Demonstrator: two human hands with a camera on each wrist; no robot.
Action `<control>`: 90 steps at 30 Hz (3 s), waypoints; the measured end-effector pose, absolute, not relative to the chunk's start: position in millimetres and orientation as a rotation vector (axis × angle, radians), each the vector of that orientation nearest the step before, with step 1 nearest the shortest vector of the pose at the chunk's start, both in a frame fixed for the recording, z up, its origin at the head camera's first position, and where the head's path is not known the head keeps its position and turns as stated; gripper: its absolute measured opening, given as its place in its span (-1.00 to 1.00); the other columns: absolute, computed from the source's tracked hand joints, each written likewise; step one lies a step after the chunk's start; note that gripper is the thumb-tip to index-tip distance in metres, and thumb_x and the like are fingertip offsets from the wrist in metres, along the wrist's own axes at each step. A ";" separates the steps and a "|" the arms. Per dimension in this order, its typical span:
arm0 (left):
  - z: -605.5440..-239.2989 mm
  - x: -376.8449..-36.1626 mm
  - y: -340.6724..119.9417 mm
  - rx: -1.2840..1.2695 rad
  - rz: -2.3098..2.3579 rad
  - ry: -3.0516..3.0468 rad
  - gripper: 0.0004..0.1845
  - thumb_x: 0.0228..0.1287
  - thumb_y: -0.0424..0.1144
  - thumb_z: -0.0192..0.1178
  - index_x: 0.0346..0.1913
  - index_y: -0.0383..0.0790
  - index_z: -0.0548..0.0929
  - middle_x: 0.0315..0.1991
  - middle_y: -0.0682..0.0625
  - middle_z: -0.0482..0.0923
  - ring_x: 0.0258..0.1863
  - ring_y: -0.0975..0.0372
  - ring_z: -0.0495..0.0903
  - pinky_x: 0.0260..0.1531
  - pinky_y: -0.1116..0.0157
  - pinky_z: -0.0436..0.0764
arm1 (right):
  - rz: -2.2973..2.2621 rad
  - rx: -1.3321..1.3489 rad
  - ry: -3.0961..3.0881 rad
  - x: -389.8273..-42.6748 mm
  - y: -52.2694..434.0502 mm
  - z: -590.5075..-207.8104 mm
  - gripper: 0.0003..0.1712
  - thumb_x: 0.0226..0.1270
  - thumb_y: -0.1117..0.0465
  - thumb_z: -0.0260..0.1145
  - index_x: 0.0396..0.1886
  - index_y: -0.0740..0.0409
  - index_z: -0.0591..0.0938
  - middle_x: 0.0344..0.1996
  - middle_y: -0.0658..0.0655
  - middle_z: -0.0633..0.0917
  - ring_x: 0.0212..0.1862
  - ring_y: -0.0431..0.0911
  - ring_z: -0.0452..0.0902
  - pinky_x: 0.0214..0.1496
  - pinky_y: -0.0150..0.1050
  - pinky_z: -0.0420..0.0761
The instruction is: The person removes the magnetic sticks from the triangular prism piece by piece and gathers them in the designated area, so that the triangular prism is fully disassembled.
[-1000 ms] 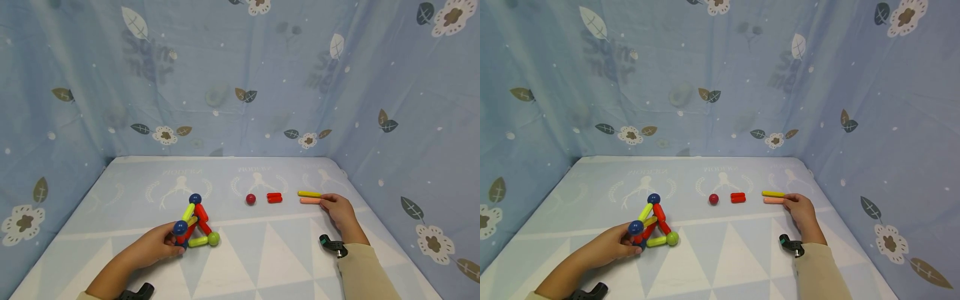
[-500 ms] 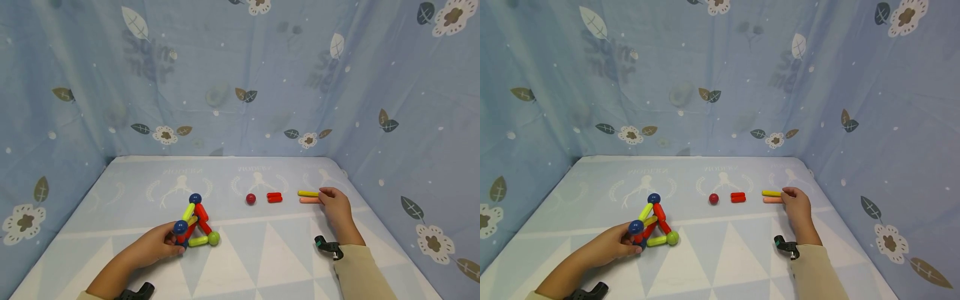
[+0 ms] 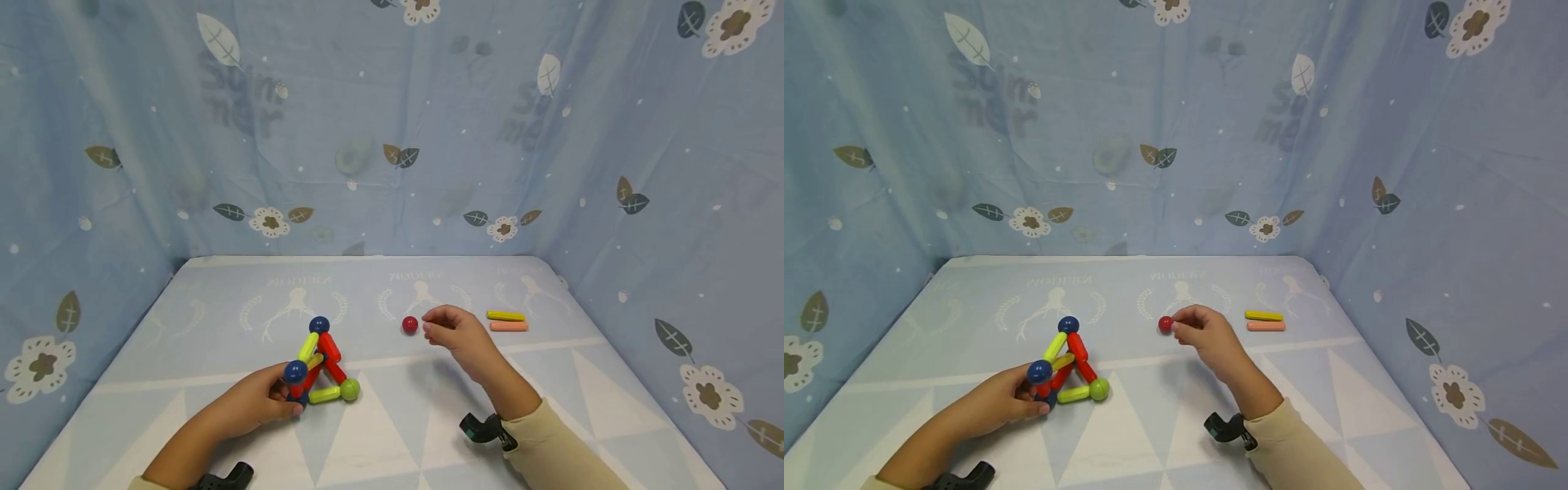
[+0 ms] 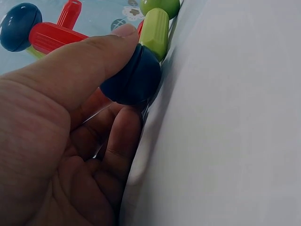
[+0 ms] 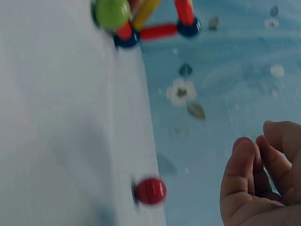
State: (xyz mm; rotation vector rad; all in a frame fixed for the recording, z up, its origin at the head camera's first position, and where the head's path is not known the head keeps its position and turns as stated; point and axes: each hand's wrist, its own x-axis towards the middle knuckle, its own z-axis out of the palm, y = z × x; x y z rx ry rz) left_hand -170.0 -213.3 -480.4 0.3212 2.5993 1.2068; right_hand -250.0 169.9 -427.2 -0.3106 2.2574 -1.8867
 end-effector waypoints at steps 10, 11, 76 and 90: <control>-479.6 -169.2 -213.0 0.309 1.211 2.605 -0.45 -0.11 0.03 0.50 -0.01 0.08 0.53 -0.38 0.01 0.50 -0.37 0.17 0.45 -0.46 0.29 0.46 | -1.593 -0.550 2.453 -225.5 102.0 -431.4 -0.77 0.19 0.01 0.42 -0.17 -0.19 0.61 -0.28 -0.03 0.67 -0.21 -0.08 0.61 -0.13 -0.15 0.62; -479.5 -169.2 -213.1 0.313 1.213 2.601 -0.46 -0.10 0.03 0.50 -0.01 0.07 0.53 -0.38 0.01 0.50 -0.37 0.16 0.45 -0.46 0.29 0.46 | -1.560 -0.571 2.488 -222.9 97.0 -432.0 -0.78 0.19 -0.01 0.42 -0.18 -0.22 0.61 -0.30 -0.07 0.67 -0.22 -0.12 0.60 -0.17 -0.20 0.62; -481.3 -169.8 -212.6 0.319 1.203 2.598 -0.45 -0.11 0.03 0.50 -0.02 0.06 0.54 -0.39 0.01 0.48 -0.38 0.17 0.44 -0.47 0.30 0.45 | -1.534 -0.322 2.604 -241.2 74.6 -444.3 -0.82 0.23 0.09 0.37 -0.21 -0.34 0.68 -0.32 -0.10 0.67 -0.29 -0.11 0.52 -0.35 -0.26 0.51; -479.9 -170.1 -214.3 0.312 1.183 2.601 -0.43 -0.13 0.07 0.50 -0.01 0.07 0.53 -0.40 0.00 0.46 -0.39 0.17 0.42 -0.49 0.30 0.42 | -1.645 -0.170 2.618 -259.3 116.2 -449.9 -0.71 0.21 0.13 0.39 -0.07 -0.22 0.61 -0.17 -0.07 0.64 -0.17 -0.09 0.55 -0.27 -0.25 0.55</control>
